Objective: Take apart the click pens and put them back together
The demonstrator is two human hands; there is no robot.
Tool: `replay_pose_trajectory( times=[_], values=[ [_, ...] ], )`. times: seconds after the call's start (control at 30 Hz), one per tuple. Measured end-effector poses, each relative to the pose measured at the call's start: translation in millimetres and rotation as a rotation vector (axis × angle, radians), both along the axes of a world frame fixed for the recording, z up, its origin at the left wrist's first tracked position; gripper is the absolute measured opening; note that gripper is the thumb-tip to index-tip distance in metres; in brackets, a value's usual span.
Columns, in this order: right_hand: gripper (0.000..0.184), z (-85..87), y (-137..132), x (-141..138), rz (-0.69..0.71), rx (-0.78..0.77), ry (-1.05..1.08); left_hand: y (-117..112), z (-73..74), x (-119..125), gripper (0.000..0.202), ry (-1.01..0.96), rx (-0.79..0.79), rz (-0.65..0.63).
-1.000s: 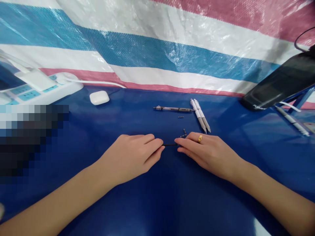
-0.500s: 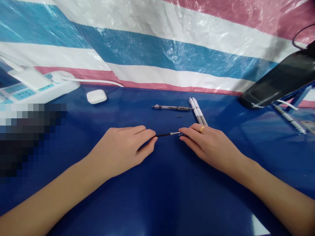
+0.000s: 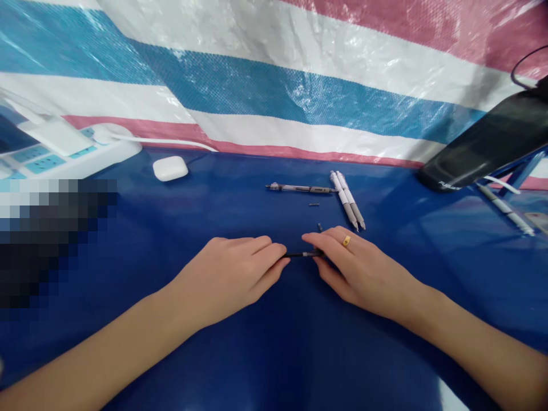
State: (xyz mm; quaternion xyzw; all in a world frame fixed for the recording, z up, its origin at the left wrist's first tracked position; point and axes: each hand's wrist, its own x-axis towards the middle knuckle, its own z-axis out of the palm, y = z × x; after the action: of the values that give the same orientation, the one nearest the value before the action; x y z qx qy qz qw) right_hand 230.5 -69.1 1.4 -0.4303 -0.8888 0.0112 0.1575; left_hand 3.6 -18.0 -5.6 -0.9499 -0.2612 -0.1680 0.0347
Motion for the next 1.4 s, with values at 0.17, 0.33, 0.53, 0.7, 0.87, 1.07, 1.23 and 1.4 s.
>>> replay_pose_trajectory(
  times=[0.17, 0.33, 0.53, 0.7, 0.87, 1.07, 1.23, 1.4],
  values=[
    [0.02, -1.7, -1.6, 2.7, 0.024, -0.062, 0.007, 2.8, -0.2, -1.5, 0.022, 0.014, 0.008, -0.01],
    [0.026, -2.3, 4.5, 5.6, 0.028, -0.113, -0.021, 3.2, -2.0, -2.1, 0.019, 0.008, 0.046, -0.035],
    [0.037, -0.1, -3.4, -3.2, 0.033, -0.098, -0.034, 1.5, -4.4, 0.0, 0.018, 0.023, 0.022, -0.096],
    [0.024, -0.3, -8.5, -6.0, 0.045, -0.133, 0.14, 0.5, -2.7, -0.2, 0.018, 0.003, 0.013, -0.091],
    [0.018, -2.0, -2.8, -1.5, 0.086, -0.182, 0.178, 0.1, -3.3, -2.8, 0.019, 0.01, 0.032, -0.084],
    [0.024, -0.8, -3.2, -5.4, 0.109, -0.219, 0.158, -3.0, -2.8, -1.5, 0.017, 0.047, 0.062, -0.125],
    [0.019, -0.6, -2.6, -5.2, -0.005, -0.223, 0.16, -0.9, -0.9, -1.2, 0.017, 0.025, 0.068, -0.094],
    [0.007, -2.9, -1.3, -0.5, -0.066, -0.226, 0.148, 3.5, -1.1, -2.7, 0.017, 0.018, 0.04, -0.067]
  ],
)
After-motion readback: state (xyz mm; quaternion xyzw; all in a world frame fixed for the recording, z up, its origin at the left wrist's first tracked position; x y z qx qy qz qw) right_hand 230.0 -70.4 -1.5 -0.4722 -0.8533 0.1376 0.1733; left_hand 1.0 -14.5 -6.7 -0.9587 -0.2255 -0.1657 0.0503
